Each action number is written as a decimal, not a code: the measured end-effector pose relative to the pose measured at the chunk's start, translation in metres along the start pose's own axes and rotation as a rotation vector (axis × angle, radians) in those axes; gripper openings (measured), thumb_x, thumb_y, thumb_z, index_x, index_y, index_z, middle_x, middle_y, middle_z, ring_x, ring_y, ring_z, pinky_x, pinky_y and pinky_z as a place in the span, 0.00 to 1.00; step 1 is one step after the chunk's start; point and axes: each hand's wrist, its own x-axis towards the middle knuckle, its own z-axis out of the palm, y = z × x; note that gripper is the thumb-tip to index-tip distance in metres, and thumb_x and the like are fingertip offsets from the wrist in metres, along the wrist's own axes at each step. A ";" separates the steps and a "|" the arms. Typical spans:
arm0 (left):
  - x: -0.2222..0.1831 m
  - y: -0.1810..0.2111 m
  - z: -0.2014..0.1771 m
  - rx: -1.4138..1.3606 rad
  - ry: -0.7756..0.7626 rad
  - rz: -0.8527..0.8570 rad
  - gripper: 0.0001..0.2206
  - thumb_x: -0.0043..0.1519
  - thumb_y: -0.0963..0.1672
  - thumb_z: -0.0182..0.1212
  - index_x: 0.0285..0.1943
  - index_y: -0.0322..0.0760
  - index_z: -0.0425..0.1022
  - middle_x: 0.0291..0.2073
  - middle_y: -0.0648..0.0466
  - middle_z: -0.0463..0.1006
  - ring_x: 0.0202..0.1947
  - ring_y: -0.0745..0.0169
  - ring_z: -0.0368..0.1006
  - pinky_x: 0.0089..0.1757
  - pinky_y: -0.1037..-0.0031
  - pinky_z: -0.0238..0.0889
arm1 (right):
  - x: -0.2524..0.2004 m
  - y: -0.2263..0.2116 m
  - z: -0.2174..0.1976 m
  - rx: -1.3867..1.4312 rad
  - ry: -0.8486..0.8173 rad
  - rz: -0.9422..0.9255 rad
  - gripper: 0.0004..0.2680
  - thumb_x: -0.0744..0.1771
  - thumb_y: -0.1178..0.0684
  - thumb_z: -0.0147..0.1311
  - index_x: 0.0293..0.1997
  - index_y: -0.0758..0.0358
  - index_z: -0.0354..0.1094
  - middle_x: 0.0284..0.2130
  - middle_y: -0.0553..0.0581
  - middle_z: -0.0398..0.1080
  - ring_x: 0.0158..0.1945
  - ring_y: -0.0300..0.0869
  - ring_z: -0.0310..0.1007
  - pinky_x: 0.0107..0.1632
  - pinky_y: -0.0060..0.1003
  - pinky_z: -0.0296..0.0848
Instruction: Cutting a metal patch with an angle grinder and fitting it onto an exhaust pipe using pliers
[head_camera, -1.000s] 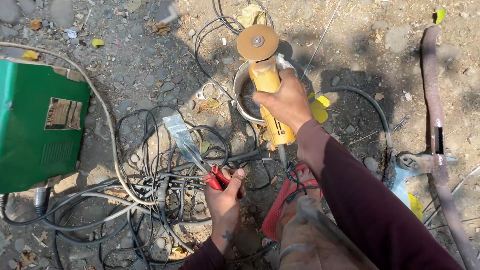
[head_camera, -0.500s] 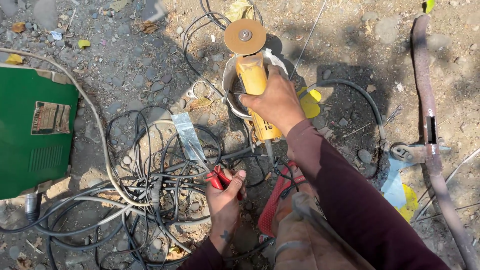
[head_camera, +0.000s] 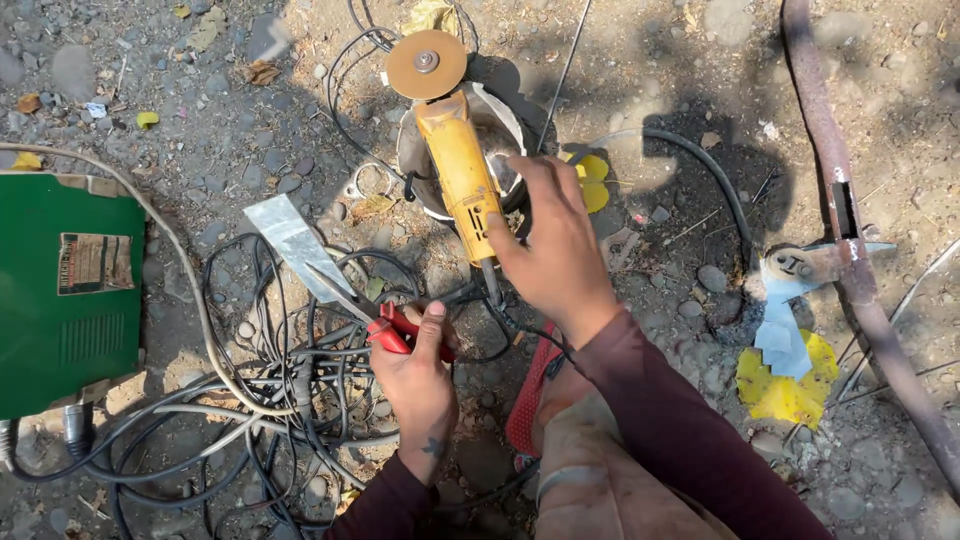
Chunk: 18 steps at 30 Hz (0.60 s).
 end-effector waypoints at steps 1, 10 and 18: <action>-0.002 0.008 0.004 0.047 -0.014 0.067 0.13 0.66 0.38 0.60 0.28 0.38 0.63 0.20 0.56 0.68 0.18 0.69 0.62 0.25 0.79 0.59 | -0.011 0.002 -0.010 0.023 0.075 0.002 0.17 0.62 0.61 0.54 0.57 0.67 0.62 0.54 0.65 0.65 0.57 0.56 0.68 0.60 0.45 0.68; -0.019 0.023 0.028 0.182 -0.010 0.085 0.13 0.60 0.37 0.70 0.28 0.37 0.67 0.24 0.44 0.79 0.16 0.63 0.69 0.24 0.75 0.65 | -0.160 0.128 0.027 -0.299 -0.823 0.427 0.12 0.65 0.45 0.51 0.38 0.61 0.76 0.33 0.68 0.77 0.46 0.60 0.79 0.49 0.56 0.76; -0.021 0.064 0.030 -0.054 -0.121 0.366 0.12 0.63 0.36 0.60 0.35 0.40 0.59 0.45 0.47 0.73 0.23 0.69 0.66 0.25 0.81 0.63 | -0.101 0.054 -0.008 1.899 -0.874 0.599 0.12 0.72 0.58 0.46 0.62 0.74 0.59 0.53 0.69 0.67 0.57 0.53 0.69 0.59 0.45 0.72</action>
